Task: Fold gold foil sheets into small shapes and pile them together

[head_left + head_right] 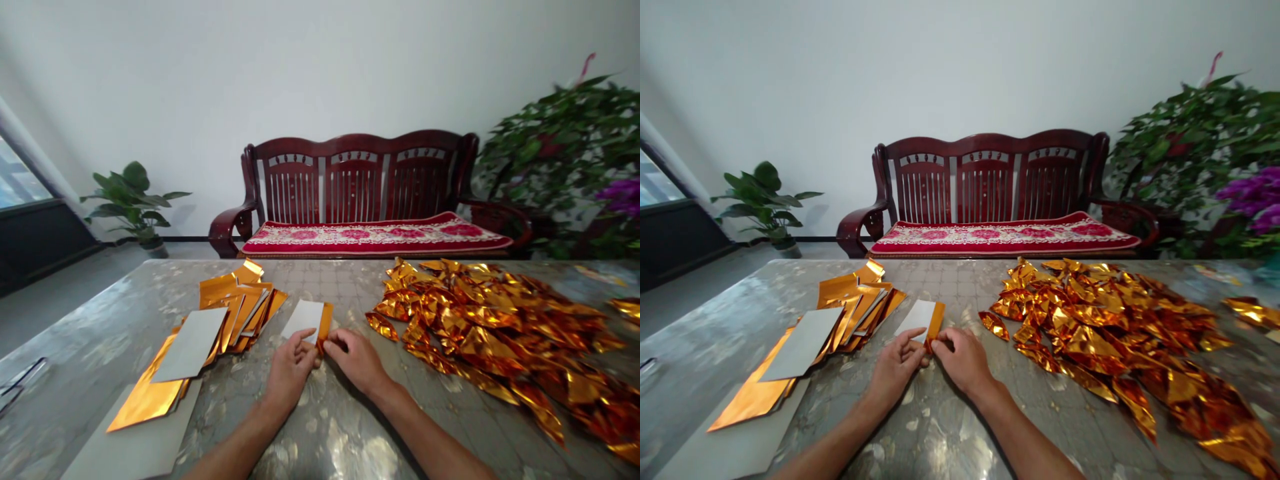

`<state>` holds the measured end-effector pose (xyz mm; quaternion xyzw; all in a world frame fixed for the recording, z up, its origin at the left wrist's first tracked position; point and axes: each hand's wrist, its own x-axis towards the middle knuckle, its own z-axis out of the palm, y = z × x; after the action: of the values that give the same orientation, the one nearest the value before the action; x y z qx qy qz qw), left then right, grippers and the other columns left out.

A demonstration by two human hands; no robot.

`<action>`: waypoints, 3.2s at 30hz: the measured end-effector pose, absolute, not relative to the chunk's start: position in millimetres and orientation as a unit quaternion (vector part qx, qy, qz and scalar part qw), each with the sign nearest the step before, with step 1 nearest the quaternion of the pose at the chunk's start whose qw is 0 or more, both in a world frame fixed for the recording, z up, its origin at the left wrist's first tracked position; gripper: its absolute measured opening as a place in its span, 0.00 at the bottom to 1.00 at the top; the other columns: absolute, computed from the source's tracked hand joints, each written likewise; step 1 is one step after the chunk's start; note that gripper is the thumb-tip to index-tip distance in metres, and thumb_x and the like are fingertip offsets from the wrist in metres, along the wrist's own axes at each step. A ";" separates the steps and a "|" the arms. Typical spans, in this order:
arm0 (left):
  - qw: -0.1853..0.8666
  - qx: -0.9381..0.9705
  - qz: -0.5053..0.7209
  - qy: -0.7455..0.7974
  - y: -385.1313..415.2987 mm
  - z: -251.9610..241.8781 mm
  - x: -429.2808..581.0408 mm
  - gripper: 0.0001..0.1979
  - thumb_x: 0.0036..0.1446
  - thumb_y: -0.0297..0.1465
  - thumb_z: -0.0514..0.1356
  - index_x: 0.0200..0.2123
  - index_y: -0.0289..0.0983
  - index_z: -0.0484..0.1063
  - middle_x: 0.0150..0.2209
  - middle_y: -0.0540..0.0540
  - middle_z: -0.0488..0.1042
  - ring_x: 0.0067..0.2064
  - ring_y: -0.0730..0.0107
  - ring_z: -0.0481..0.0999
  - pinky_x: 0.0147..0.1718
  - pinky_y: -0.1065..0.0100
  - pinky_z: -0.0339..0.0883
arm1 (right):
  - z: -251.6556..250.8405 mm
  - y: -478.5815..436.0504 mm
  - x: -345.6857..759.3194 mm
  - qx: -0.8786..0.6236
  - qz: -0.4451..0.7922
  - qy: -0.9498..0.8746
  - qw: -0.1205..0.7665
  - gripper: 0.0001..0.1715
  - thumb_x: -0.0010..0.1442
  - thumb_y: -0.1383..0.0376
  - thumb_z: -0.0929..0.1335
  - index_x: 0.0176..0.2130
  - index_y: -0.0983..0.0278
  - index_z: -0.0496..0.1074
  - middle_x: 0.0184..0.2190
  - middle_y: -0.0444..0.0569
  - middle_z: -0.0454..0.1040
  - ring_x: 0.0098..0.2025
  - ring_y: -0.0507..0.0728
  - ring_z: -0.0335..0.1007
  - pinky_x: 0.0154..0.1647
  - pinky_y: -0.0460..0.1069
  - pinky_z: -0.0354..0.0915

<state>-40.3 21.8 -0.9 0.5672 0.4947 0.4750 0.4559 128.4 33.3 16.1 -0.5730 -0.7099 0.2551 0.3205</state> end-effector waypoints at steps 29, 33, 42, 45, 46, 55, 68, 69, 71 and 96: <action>-0.022 0.822 0.261 0.506 20.4 13.4 -57.8 0.11 0.66 0.33 0.55 0.41 0.43 0.79 0.36 0.45 0.75 0.41 0.63 0.72 0.41 0.64 0.67 | 21.8 26.2 146.7 -0.448 -0.078 -0.847 0.276 0.12 0.66 0.68 0.63 0.36 0.60 0.75 0.32 0.49 0.73 0.40 0.59 0.62 0.42 0.53 0.56; -0.001 0.832 0.230 0.505 20.9 10.7 -59.1 0.10 0.65 0.33 0.56 0.40 0.45 0.79 0.35 0.46 0.76 0.40 0.64 0.72 0.39 0.66 0.64 | 18.9 27.0 150.5 -0.448 -0.050 -0.859 0.242 0.10 0.65 0.67 0.64 0.35 0.60 0.74 0.34 0.49 0.72 0.41 0.58 0.62 0.41 0.53 0.57; 0.135 0.756 0.274 0.578 32.8 5.4 -66.0 0.09 0.62 0.33 0.58 0.37 0.42 0.80 0.39 0.47 0.81 0.43 0.60 0.77 0.43 0.62 0.66 | 11.0 33.4 153.3 -0.490 0.006 -0.841 0.230 0.11 0.68 0.64 0.64 0.35 0.60 0.73 0.33 0.46 0.72 0.40 0.57 0.64 0.41 0.51 0.58; 0.153 0.733 0.275 0.602 35.3 6.1 -66.6 0.10 0.62 0.34 0.58 0.38 0.43 0.80 0.40 0.47 0.82 0.43 0.59 0.77 0.43 0.61 0.66 | 10.9 35.2 151.1 -0.507 0.005 -0.832 0.223 0.11 0.68 0.64 0.64 0.34 0.60 0.73 0.33 0.46 0.73 0.39 0.57 0.64 0.40 0.51 0.57; 0.152 0.732 0.271 0.607 35.5 7.0 -66.2 0.10 0.62 0.34 0.58 0.38 0.43 0.80 0.39 0.47 0.82 0.43 0.59 0.77 0.43 0.62 0.66 | 11.0 35.8 150.1 -0.513 0.003 -0.830 0.220 0.11 0.68 0.64 0.64 0.34 0.60 0.73 0.33 0.46 0.73 0.38 0.57 0.64 0.40 0.51 0.57; 0.096 0.742 0.237 0.620 33.0 10.0 -59.5 0.10 0.64 0.32 0.56 0.42 0.41 0.78 0.38 0.44 0.80 0.44 0.59 0.76 0.42 0.63 0.66 | 11.6 40.5 144.8 -0.534 0.000 -0.824 0.192 0.09 0.67 0.65 0.64 0.37 0.60 0.72 0.35 0.47 0.76 0.39 0.58 0.65 0.41 0.52 0.57; 0.089 0.730 0.195 0.649 29.8 12.7 -55.5 0.09 0.65 0.33 0.54 0.44 0.40 0.73 0.37 0.43 0.78 0.42 0.58 0.77 0.39 0.64 0.65 | 9.6 45.5 149.2 -0.533 0.044 -0.817 0.217 0.12 0.69 0.63 0.62 0.36 0.60 0.73 0.35 0.45 0.76 0.40 0.57 0.67 0.41 0.50 0.58; 0.088 0.734 0.193 0.645 29.8 12.6 -55.7 0.09 0.65 0.33 0.54 0.43 0.40 0.73 0.37 0.44 0.78 0.42 0.59 0.77 0.39 0.64 0.65 | 9.6 46.0 150.3 -0.534 0.058 -0.813 0.224 0.12 0.68 0.63 0.63 0.37 0.60 0.74 0.35 0.45 0.76 0.40 0.57 0.67 0.41 0.49 0.58; 0.086 0.741 0.190 0.639 29.9 12.5 -56.3 0.07 0.64 0.32 0.55 0.41 0.40 0.73 0.38 0.45 0.78 0.43 0.60 0.77 0.40 0.65 0.64 | 9.9 46.9 152.3 -0.538 0.081 -0.805 0.235 0.10 0.67 0.64 0.64 0.37 0.60 0.74 0.35 0.45 0.77 0.41 0.56 0.68 0.42 0.49 0.58; 0.073 0.735 0.154 0.656 28.9 14.5 -53.4 0.09 0.67 0.31 0.51 0.47 0.39 0.67 0.39 0.45 0.79 0.43 0.61 0.79 0.38 0.66 0.66 | 17.3 48.1 148.3 -0.579 0.115 -0.781 0.204 0.10 0.65 0.63 0.65 0.33 0.60 0.74 0.33 0.45 0.77 0.39 0.55 0.69 0.38 0.47 0.55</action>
<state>-53.4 28.9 14.5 0.7348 0.6564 0.1543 0.0735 148.3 48.1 17.3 -0.5785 -0.7813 0.1153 0.2038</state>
